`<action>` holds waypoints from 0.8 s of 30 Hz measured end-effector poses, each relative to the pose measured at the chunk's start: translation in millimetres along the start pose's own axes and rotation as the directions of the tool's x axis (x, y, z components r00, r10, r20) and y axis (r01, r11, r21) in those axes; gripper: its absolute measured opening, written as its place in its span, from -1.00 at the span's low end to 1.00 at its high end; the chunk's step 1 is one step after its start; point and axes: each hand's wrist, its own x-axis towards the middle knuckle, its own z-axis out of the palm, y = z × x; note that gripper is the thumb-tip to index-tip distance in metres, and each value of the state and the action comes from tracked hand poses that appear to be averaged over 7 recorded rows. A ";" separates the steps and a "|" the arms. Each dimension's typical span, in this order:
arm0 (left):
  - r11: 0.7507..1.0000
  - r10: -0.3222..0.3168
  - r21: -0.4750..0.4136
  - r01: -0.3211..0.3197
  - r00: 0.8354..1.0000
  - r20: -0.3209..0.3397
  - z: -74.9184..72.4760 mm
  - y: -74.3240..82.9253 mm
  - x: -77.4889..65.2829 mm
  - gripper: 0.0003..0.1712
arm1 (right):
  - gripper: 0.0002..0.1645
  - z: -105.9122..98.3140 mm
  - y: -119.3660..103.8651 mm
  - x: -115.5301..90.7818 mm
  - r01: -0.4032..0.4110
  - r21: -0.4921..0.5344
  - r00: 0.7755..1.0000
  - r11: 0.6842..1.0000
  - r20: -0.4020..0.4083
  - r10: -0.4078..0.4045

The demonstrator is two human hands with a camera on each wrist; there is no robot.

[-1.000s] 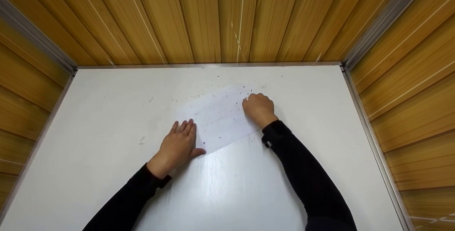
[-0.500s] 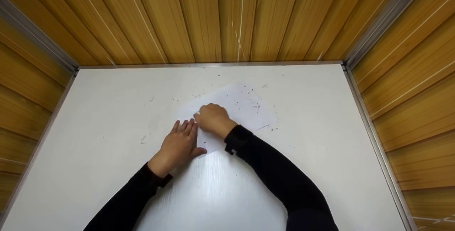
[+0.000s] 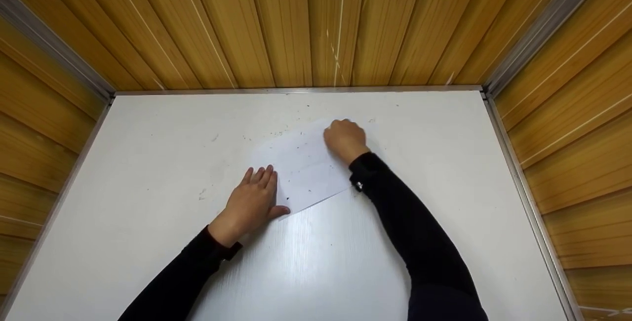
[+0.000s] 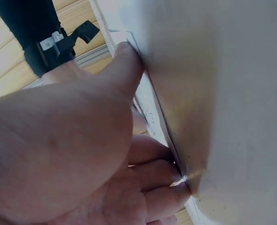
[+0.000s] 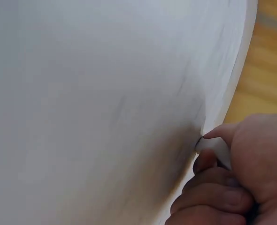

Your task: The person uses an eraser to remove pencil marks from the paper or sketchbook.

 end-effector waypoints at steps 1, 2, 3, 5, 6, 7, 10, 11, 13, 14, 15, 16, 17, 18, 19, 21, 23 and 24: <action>1.000 0.001 0.001 -0.001 1.000 0.006 0.1 -0.2 -0.2 0.25 | -0.32 -4.9 12.5 1.5 -0.020 0.010 1.000 1.000 -0.002 0.020; 1.000 0.002 0.000 -0.002 1.000 0.009 0.5 -0.4 -0.6 0.25 | -0.32 -8.8 23.1 1.6 -0.036 0.020 0.999 0.999 0.000 0.036; 1.000 0.003 -0.002 -0.003 1.000 0.015 0.9 -0.6 -1.2 0.25 | -0.31 -12.1 31.8 0.2 -0.045 0.031 0.999 0.999 0.005 0.045; 1.000 0.010 -0.011 -0.010 1.000 0.024 1.6 -1.2 -2.5 0.24 | -0.31 -17.7 45.1 -6.0 -0.055 0.064 0.998 0.996 0.015 0.054; 1.000 0.013 -0.016 -0.013 1.000 0.026 1.8 -1.6 -2.9 0.24 | -0.30 -21.1 50.1 -10.4 -0.059 0.080 0.998 0.995 0.015 0.058; 1.000 0.016 -0.018 -0.016 1.000 0.026 1.6 -2.0 -2.8 0.24 | -0.30 -25.7 54.0 -15.6 -0.064 0.095 0.998 0.993 0.008 0.063; 1.000 0.015 -0.025 -0.015 1.000 0.024 0.1 -4.2 -1.5 0.24 | -0.31 -42.3 66.8 -30.2 -0.068 0.125 0.996 0.990 -0.040 0.074; 1.000 0.013 -0.029 -0.012 1.000 0.025 -0.8 -5.2 -0.7 0.23 | -0.31 -47.9 71.7 -34.4 -0.067 0.127 0.996 0.990 -0.053 0.074; 0.999 0.007 -0.052 -0.006 0.999 0.033 -2.3 -7.4 0.7 0.23 | -0.31 -57.1 82.6 -41.8 -0.058 0.103 0.995 0.993 -0.074 0.066; 0.997 0.006 -0.072 -0.004 0.999 0.039 -2.8 -8.6 1.4 0.23 | -0.31 -59.9 89.1 -44.9 -0.060 0.088 0.995 0.994 -0.071 0.066; 0.996 0.006 -0.093 -0.002 0.999 0.049 -3.2 -9.9 2.0 0.23 | -0.30 -61.7 95.4 -48.1 -0.067 0.075 0.996 0.995 -0.058 0.071; 0.994 0.007 -0.113 -0.001 0.998 0.055 -3.0 -11.3 3.0 0.23 | -0.29 -62.5 101.3 -50.8 -0.073 0.062 0.996 0.995 -0.038 0.075; 0.991 0.008 -0.135 0.000 0.998 0.058 -3.4 -12.8 3.6 0.22 | -0.27 -62.3 106.4 -53.4 -0.077 0.052 0.997 0.996 -0.013 0.078; 0.987 0.009 -0.160 0.002 0.998 0.065 -3.5 -14.5 4.3 0.22 | -0.25 -61.4 110.6 -55.5 -0.083 0.045 0.996 0.996 0.015 0.083; 0.983 0.010 -0.181 0.003 0.997 0.070 -3.6 -16.2 4.9 0.22 | -0.23 -60.0 114.1 -57.1 -0.089 0.042 0.995 0.995 0.043 0.088; 0.978 0.013 -0.208 0.004 0.997 0.082 -4.3 -19.4 6.7 0.20 | -0.21 -56.5 119.9 -59.0 -0.103 0.041 0.991 0.994 0.084 0.099; 0.974 0.019 -0.228 0.001 0.996 0.085 -5.6 -21.9 8.6 0.16 | -0.22 -53.3 124.3 -59.7 -0.109 0.044 0.990 0.993 0.098 0.105; 0.972 0.022 -0.234 -0.001 0.996 0.086 -6.0 -22.8 9.6 0.13 | -0.24 -51.9 126.4 -59.8 -0.116 0.045 0.988 0.992 0.104 0.111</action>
